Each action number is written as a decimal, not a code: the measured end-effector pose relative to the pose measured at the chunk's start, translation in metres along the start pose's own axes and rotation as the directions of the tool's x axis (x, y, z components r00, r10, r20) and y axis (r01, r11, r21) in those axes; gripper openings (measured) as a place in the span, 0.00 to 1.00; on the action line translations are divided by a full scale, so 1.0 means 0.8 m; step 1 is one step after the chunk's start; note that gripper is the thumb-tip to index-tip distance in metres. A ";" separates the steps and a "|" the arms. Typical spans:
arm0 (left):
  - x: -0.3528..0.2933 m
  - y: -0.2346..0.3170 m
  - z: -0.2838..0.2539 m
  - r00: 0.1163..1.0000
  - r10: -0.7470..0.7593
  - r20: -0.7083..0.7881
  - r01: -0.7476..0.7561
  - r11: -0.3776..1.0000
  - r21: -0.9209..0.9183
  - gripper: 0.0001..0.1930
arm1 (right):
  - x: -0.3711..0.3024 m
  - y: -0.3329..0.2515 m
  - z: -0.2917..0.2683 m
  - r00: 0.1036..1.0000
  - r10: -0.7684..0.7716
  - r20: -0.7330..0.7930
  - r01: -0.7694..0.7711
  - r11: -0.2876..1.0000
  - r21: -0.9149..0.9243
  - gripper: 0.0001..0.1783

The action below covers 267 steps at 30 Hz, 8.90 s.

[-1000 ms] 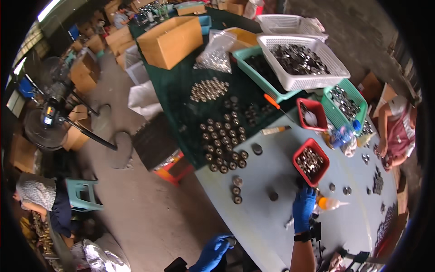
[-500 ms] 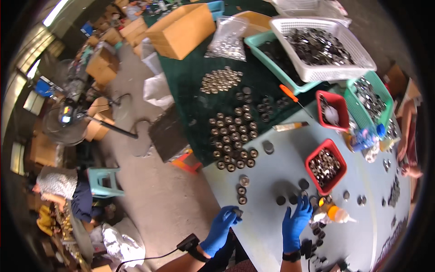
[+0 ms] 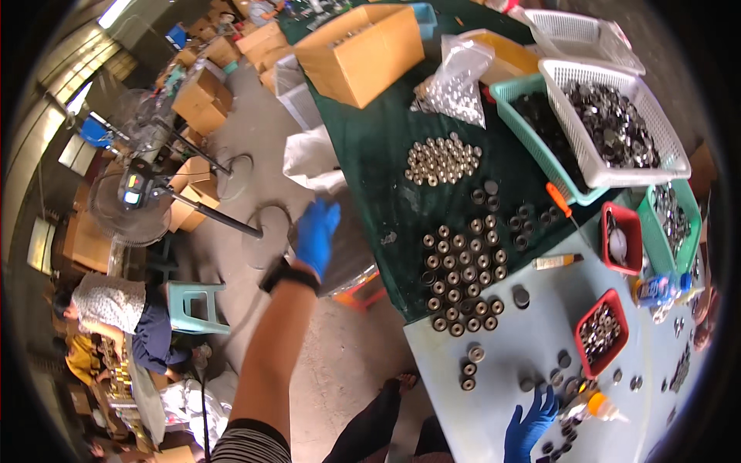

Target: Assembling small metal components by hand and using a manual press.

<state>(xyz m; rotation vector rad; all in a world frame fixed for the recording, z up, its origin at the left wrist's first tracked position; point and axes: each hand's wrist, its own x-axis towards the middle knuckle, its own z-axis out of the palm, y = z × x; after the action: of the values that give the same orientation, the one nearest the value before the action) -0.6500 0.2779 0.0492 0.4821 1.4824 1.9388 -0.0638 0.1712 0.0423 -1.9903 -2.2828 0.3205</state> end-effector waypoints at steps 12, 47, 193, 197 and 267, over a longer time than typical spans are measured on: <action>-0.196 -0.031 -0.019 0.960 -0.171 0.221 0.003 0.798 0.603 0.20 | -0.026 -0.062 0.003 0.892 0.428 -0.149 -0.304 0.809 0.502 0.26; -0.517 -0.064 0.342 0.276 -0.506 0.817 -0.145 0.818 0.556 0.22 | -0.075 0.058 -0.086 0.906 0.337 0.256 -0.254 -0.051 0.966 0.09; -0.606 -0.114 0.329 0.130 -0.837 0.531 0.382 0.537 0.753 0.06 | -0.154 0.055 -0.070 0.755 0.651 -0.079 -0.275 0.424 0.863 0.28; -0.634 -0.117 0.307 0.075 -0.779 0.622 0.141 0.626 0.767 0.04 | -0.183 0.067 -0.077 0.797 0.603 -0.038 -0.327 0.483 0.812 0.28; -0.573 -0.105 0.195 0.260 -0.635 0.727 -0.075 0.738 0.671 0.10 | -0.372 0.267 0.013 0.632 0.736 -0.240 -0.689 0.677 0.259 0.18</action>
<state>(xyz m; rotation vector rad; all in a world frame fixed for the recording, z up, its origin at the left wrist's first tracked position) -0.1960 0.0905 0.0576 1.2545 1.1137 0.4530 0.1835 -0.0968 0.0044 -2.5496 -1.1372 0.1689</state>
